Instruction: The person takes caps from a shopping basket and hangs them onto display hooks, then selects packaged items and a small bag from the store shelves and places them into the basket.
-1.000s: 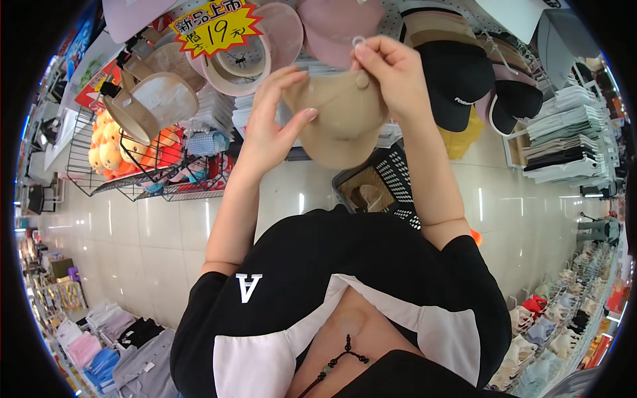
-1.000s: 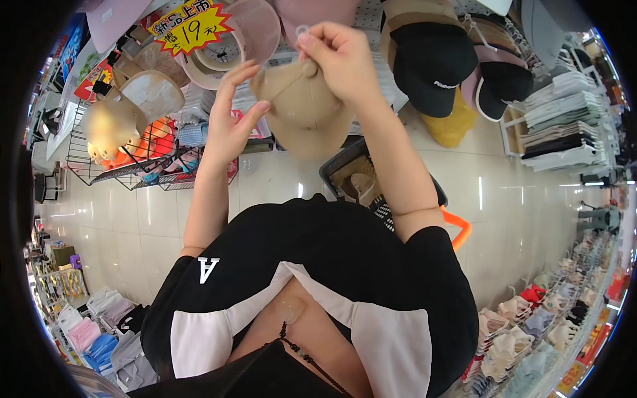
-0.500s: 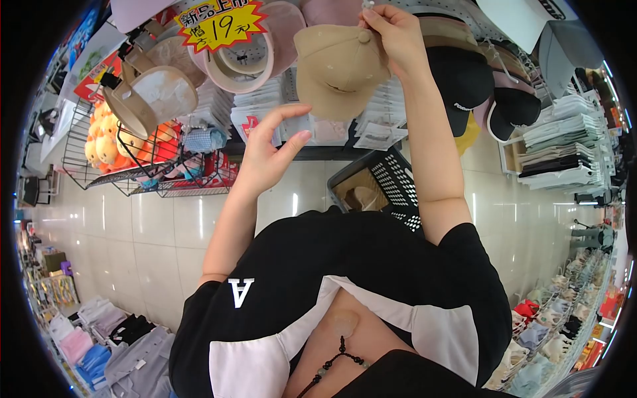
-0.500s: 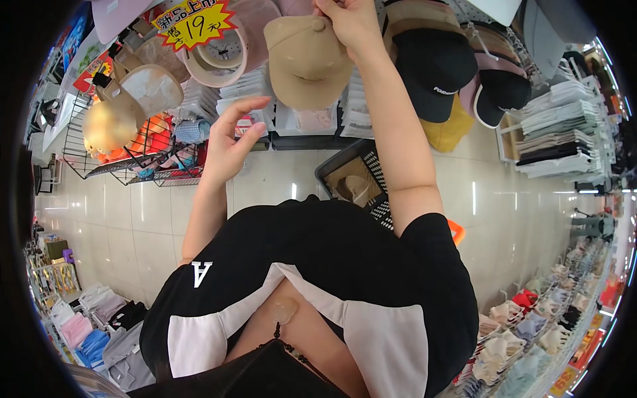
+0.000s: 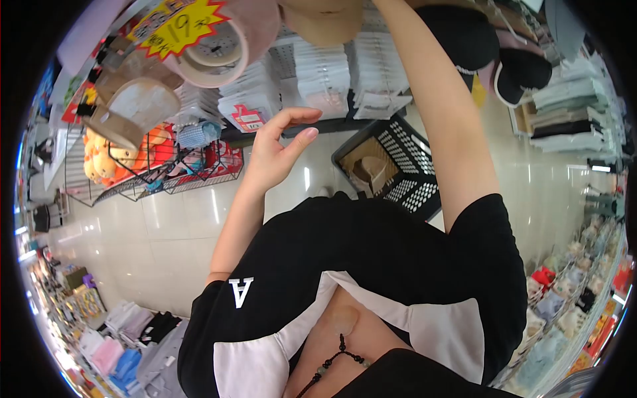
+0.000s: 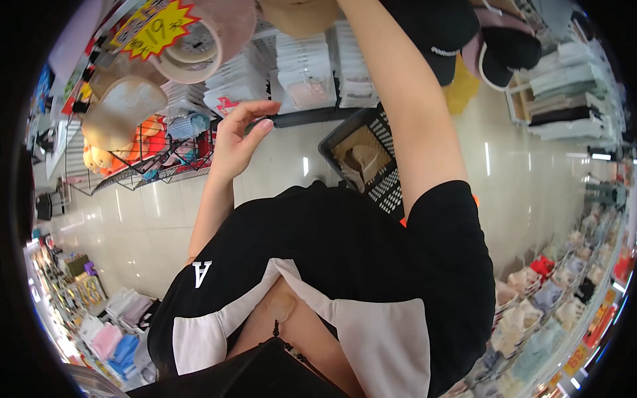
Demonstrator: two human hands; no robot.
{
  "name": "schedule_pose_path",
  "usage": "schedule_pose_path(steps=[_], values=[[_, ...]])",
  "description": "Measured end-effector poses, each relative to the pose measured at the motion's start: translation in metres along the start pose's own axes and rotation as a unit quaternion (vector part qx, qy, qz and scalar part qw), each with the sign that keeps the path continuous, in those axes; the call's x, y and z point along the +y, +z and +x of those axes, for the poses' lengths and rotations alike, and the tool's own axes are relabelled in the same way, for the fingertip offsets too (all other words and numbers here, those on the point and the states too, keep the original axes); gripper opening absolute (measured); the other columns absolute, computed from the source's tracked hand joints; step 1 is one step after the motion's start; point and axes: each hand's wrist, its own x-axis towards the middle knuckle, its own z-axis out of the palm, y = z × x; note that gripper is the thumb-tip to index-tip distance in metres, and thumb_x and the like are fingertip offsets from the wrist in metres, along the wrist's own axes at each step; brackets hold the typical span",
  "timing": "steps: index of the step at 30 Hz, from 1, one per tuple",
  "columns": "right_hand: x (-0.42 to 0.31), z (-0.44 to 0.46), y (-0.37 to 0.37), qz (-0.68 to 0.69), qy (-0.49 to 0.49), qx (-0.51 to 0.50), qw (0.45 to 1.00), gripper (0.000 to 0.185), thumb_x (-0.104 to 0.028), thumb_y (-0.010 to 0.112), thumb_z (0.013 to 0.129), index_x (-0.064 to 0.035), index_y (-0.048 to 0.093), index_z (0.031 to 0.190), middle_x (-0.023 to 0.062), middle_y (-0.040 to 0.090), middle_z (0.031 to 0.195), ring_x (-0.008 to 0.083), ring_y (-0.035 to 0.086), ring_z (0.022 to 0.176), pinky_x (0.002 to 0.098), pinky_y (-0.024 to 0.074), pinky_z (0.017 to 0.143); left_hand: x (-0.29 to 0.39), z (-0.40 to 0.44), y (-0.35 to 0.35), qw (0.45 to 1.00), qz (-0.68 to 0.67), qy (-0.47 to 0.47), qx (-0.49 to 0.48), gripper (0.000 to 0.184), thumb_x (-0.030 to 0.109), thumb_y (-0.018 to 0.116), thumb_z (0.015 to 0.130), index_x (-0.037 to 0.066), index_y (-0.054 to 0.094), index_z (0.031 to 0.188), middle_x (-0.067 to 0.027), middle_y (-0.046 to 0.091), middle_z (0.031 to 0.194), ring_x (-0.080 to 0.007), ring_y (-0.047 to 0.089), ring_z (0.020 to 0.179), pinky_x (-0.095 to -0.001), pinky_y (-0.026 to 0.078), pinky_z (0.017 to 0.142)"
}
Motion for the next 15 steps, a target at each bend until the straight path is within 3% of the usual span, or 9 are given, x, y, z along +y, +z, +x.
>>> schedule_pose_path(steps=[2,4,6,7,8,10,11,12,15], values=[[-0.001,-0.049,-0.037,0.08,-0.012,0.016,0.997,0.031,-0.025,0.059,0.08,-0.0014,0.06,0.1,0.022,0.062,0.09,0.0296,0.062,0.086,0.0393,0.0463,0.074,-0.01,0.005,0.011,0.999,-0.011,-0.023,-0.022,0.024,0.008,0.061,0.08,-0.001,0.058,0.102,-0.0094,0.062,0.102,-0.0179,0.057,0.097,-0.0296,0.042,0.087],[0.043,-0.114,-0.064,-0.086,0.043,0.006,0.995,0.015,-0.013,0.057,0.086,0.0018,0.06,0.086,0.0028,0.06,0.075,0.0079,0.055,0.067,0.0191,0.0429,0.06,-0.026,0.009,0.023,0.997,-0.001,-0.035,-0.065,0.023,0.009,0.06,0.081,-0.001,0.058,0.102,-0.0086,0.062,0.1,-0.0163,0.058,0.094,-0.0288,0.043,0.085],[0.091,-0.193,-0.085,0.126,0.094,0.082,0.984,0.015,-0.013,0.058,0.086,0.0017,0.06,0.087,0.0023,0.061,0.074,0.0074,0.055,0.067,0.0197,0.0425,0.06,-0.044,0.011,0.04,0.991,-0.003,-0.075,-0.111,0.023,0.009,0.06,0.081,0.0,0.058,0.102,-0.0082,0.063,0.099,-0.0153,0.058,0.093,-0.0285,0.043,0.084],[0.144,-0.244,-0.092,0.144,0.193,0.079,0.967,0.014,-0.013,0.059,0.085,0.0009,0.061,0.09,0.0013,0.061,0.074,0.0068,0.054,0.065,0.0205,0.0424,0.058,-0.055,0.012,0.05,0.985,-0.002,-0.106,-0.14,0.022,0.009,0.06,0.081,0.0,0.058,0.102,-0.0077,0.063,0.098,-0.0144,0.058,0.092,-0.0282,0.044,0.083],[0.168,-0.292,-0.108,0.085,0.308,0.057,0.946,0.017,-0.015,0.06,0.083,0.0005,0.062,0.09,0.0023,0.06,0.071,0.0079,0.054,0.064,0.0218,0.0431,0.058,-0.069,0.013,0.062,0.98,-0.003,-0.115,-0.16,0.022,0.009,0.06,0.081,0.0,0.058,0.102,-0.0077,0.063,0.098,-0.0144,0.058,0.092,-0.0282,0.044,0.083],[0.214,-0.39,-0.123,-0.061,0.451,0.009,0.891,0.026,-0.024,0.059,0.08,0.0011,0.063,0.087,0.0152,0.065,0.08,0.0238,0.063,0.076,0.031,0.0478,0.068,-0.106,0.012,0.088,0.957,0.003,-0.153,-0.245,0.02,0.009,0.06,0.082,0.001,0.059,0.1,-0.0058,0.063,0.094,-0.0125,0.059,0.086,-0.027,0.045,0.079],[0.243,-0.443,-0.123,-0.089,0.516,-0.05,0.85,0.027,-0.026,0.058,0.078,-0.0012,0.064,0.087,0.018,0.064,0.084,0.0319,0.062,0.082,0.0365,0.048,0.072,-0.129,0.009,0.104,0.952,0.003,-0.159,-0.262,0.02,0.009,0.06,0.082,0.001,0.059,0.1,-0.0058,0.063,0.094,-0.0125,0.059,0.086,-0.027,0.045,0.079],[0.244,-0.483,-0.122,-0.129,0.517,-0.063,0.844,0.025,-0.026,0.058,0.076,-0.0042,0.065,0.088,0.0176,0.064,0.088,0.0327,0.061,0.087,0.0384,0.0477,0.075,-0.156,0.006,0.12,0.931,0.024,-0.196,-0.307,0.019,0.01,0.061,0.081,0.001,0.059,0.098,-0.0057,0.064,0.091,-0.0128,0.059,0.083,-0.027,0.046,0.076],[0.274,-0.59,-0.098,-0.125,0.643,-0.182,0.734,0.028,-0.026,0.059,0.073,-0.007,0.064,0.092,0.019,0.062,0.097,0.0335,0.058,0.095,0.0399,0.0463,0.082,-0.255,-0.019,0.163,0.884,0.081,-0.232,-0.398,0.017,0.012,0.063,0.078,0.001,0.06,0.092,-0.0065,0.065,0.084,-0.0146,0.061,0.077,-0.0278,0.048,0.071]])
